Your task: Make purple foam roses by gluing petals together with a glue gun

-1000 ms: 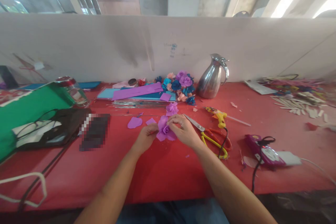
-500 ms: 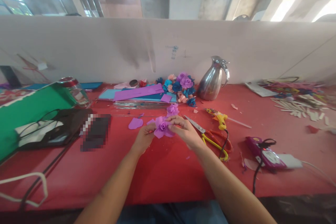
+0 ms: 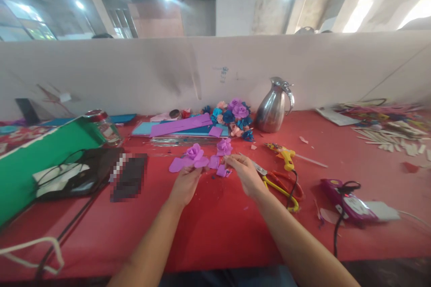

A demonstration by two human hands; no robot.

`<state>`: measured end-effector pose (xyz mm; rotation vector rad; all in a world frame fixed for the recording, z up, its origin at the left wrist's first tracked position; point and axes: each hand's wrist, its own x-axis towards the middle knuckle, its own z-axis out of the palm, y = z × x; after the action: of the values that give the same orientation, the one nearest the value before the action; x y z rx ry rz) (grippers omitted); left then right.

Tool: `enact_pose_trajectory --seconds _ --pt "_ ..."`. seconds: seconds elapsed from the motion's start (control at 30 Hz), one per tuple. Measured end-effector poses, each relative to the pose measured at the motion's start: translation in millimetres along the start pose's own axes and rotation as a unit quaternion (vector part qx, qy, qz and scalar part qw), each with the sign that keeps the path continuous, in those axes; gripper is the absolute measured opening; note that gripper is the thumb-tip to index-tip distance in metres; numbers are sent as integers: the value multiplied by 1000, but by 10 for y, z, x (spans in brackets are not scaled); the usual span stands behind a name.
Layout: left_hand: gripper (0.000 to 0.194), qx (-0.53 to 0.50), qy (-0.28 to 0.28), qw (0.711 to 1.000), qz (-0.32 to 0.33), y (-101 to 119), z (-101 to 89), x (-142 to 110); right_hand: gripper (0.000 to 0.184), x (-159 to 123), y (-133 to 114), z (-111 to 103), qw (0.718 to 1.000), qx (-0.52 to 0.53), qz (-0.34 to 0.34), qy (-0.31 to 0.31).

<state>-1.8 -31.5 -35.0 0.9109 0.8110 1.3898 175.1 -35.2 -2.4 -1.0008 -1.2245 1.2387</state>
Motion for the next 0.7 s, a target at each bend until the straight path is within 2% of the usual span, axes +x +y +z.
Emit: enact_pose_trajectory --seconds 0.1,0.23,0.3,0.37,0.47,0.57,0.7 --pt "12 -81 -34 995 -38 47 3 -24 35 -5 42 24 997 -72 -9 -20" --pt "7 -141 -39 987 -70 111 17 -42 35 18 121 14 981 -184 -41 -35" --pt "6 -164 -38 983 -75 127 16 -33 27 54 159 -32 970 -233 -75 7" --pt "7 -178 -29 981 -75 131 5 -15 20 103 189 -104 957 -258 -109 76" --pt "8 -178 -10 981 -75 124 -20 12 22 167 215 -210 953 -244 -112 141" --pt "6 -172 -8 981 -87 118 -30 9 19 165 208 -216 967 -214 -88 106" --pt "6 -139 -26 981 -132 112 -5 -38 16 55 158 -47 971 -211 -106 20"
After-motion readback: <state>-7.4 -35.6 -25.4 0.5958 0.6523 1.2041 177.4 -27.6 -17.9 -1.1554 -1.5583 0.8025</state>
